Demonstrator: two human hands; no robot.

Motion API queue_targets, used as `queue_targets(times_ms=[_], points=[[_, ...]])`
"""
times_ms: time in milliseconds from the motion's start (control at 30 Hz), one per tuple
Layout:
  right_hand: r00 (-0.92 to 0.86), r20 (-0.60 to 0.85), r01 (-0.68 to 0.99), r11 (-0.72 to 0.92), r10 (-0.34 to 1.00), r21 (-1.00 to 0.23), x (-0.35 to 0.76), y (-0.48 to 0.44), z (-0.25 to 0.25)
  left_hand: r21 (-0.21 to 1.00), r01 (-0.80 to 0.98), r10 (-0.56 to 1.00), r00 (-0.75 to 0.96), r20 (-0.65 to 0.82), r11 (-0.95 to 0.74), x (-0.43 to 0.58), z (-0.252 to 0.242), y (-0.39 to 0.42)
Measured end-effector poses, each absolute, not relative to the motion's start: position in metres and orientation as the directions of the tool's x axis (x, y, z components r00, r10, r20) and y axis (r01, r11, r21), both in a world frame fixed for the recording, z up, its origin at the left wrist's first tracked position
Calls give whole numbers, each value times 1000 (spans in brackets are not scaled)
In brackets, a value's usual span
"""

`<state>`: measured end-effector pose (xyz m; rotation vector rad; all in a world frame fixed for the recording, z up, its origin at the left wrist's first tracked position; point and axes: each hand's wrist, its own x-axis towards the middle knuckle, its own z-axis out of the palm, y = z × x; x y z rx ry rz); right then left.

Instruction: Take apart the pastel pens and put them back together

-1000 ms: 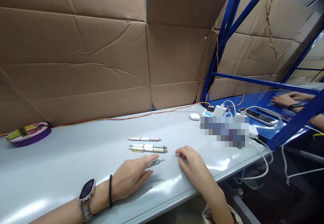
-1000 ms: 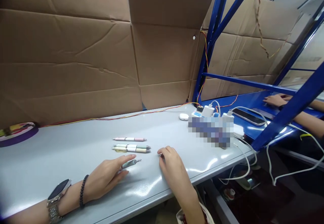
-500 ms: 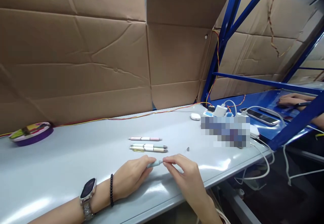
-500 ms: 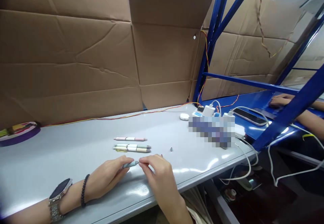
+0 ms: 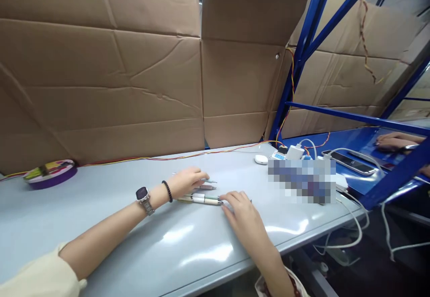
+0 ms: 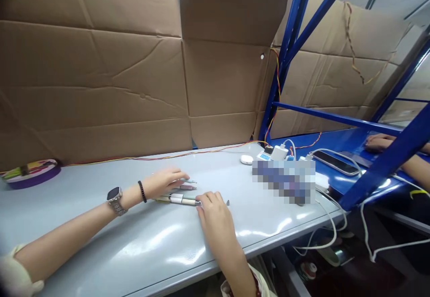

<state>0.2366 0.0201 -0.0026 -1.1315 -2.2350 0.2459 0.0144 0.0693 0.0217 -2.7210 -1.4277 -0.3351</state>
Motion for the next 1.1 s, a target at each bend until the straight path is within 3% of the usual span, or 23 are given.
queue_targets(times_ms=[133,433,567,700,900,1100], points=[[-472,403,749,598,784,-286,227,19,0,64,813,807,560,186,-578,9,11,79],[-499,411,747,619,763,-242,223,22,-7,33,819,775,529,347,-573,22,14,31],[-504,499,659,687,705,-305,229,7,-8,-42,787,711,577,402,-615,34,5,-14],[-485,565,549,735,668,-398,230,-9,-13,30,811,753,528,392,-584,42,-1,-34],[-429,565,612,687,705,-392,226,-10,-32,88,801,773,534,341,-592,47,-8,-33],[-461,507,442,684,728,-580,234,-8,-30,204,797,816,517,258,-569,45,-7,-34]])
